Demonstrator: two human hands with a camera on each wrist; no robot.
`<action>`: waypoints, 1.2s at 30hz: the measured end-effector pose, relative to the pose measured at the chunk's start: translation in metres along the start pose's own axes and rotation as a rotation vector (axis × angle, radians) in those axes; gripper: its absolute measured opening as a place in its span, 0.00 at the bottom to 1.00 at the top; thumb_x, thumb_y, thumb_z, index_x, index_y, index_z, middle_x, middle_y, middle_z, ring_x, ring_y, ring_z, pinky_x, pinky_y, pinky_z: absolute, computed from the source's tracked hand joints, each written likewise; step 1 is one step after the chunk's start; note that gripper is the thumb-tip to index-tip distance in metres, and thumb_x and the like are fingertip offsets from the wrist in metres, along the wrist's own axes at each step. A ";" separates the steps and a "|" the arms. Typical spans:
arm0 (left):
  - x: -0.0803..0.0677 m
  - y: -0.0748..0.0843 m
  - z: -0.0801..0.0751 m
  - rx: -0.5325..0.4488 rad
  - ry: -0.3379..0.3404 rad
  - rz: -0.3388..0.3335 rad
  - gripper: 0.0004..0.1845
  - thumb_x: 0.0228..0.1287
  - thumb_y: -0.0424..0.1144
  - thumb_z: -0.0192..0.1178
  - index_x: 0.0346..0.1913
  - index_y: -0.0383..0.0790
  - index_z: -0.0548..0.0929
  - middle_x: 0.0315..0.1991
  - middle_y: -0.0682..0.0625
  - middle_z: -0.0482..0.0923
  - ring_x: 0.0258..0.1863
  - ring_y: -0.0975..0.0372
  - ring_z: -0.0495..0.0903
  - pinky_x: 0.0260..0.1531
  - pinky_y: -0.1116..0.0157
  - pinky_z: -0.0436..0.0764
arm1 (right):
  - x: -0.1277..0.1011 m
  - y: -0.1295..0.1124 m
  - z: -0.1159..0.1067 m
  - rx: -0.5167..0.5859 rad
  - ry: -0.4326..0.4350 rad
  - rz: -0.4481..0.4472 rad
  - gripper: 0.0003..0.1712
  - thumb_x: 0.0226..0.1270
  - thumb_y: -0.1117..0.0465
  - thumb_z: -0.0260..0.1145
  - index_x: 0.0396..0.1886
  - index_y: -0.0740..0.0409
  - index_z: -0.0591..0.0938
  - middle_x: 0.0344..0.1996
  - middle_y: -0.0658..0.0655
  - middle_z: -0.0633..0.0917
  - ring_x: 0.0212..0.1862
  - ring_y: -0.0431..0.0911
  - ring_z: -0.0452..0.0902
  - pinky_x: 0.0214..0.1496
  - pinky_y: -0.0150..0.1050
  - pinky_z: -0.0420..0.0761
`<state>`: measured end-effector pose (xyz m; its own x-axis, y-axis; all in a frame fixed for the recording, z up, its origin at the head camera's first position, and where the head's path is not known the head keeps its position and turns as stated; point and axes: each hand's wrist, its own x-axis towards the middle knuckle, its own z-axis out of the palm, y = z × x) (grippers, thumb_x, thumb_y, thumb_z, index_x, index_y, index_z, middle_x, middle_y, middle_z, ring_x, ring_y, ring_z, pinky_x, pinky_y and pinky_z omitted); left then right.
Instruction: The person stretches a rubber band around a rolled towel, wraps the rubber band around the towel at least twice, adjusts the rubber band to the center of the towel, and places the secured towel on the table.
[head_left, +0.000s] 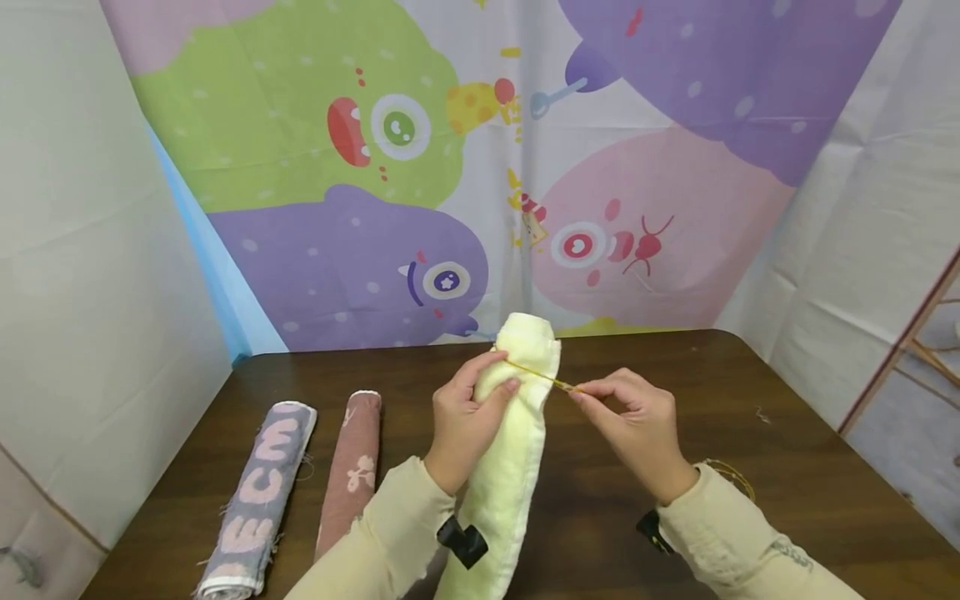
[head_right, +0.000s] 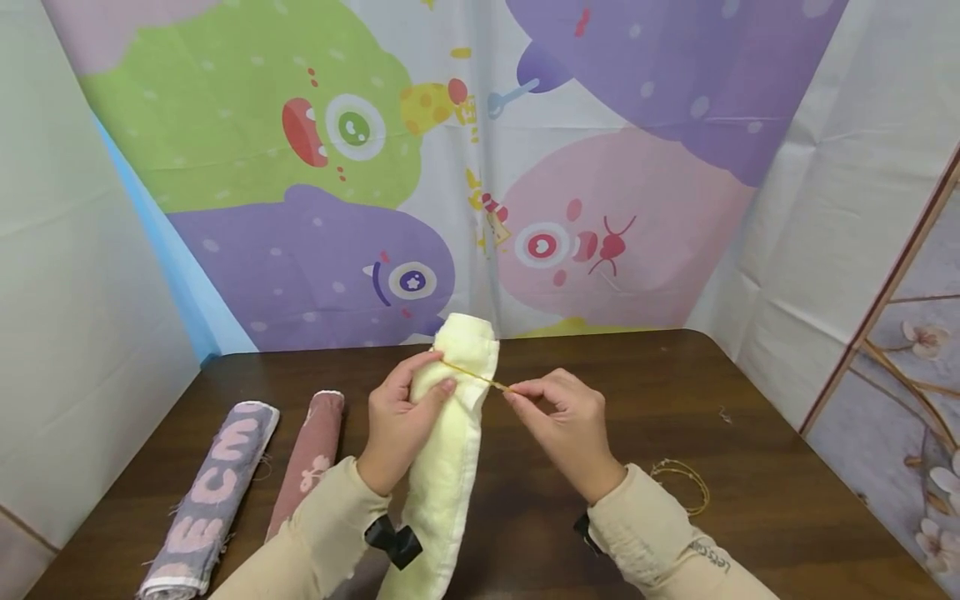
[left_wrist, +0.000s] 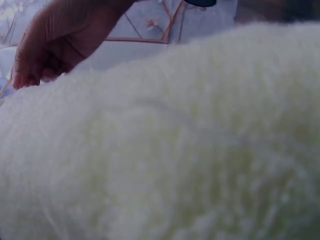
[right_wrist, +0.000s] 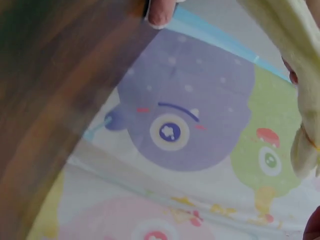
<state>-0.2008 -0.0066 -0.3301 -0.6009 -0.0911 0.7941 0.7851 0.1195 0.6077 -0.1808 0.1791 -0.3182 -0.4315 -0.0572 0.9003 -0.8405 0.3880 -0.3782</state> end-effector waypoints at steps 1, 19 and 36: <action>0.000 0.000 -0.001 0.009 0.004 0.010 0.14 0.50 0.22 0.67 0.43 0.27 0.82 0.41 0.37 0.83 0.35 0.54 0.83 0.35 0.68 0.81 | 0.001 0.000 -0.001 -0.025 0.008 -0.015 0.11 0.38 0.83 0.71 0.23 0.68 0.85 0.19 0.57 0.83 0.26 0.32 0.76 0.22 0.25 0.69; -0.001 -0.007 -0.010 0.046 -0.038 0.069 0.13 0.47 0.20 0.67 0.40 0.27 0.85 0.38 0.38 0.84 0.38 0.55 0.83 0.39 0.72 0.79 | 0.010 0.009 -0.015 -0.451 -0.269 -0.401 0.12 0.41 0.76 0.65 0.28 0.63 0.87 0.18 0.51 0.70 0.22 0.44 0.61 0.23 0.35 0.65; 0.000 -0.005 -0.010 0.113 -0.045 -0.003 0.14 0.49 0.20 0.65 0.41 0.29 0.86 0.40 0.39 0.84 0.41 0.52 0.84 0.40 0.64 0.82 | 0.006 0.007 -0.011 -0.561 -0.330 -0.481 0.16 0.58 0.59 0.53 0.19 0.57 0.84 0.26 0.55 0.79 0.27 0.50 0.72 0.34 0.49 0.71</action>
<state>-0.2033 -0.0170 -0.3335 -0.6109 -0.0477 0.7902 0.7631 0.2303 0.6039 -0.1856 0.1912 -0.3130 -0.2125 -0.5702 0.7936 -0.7072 0.6501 0.2778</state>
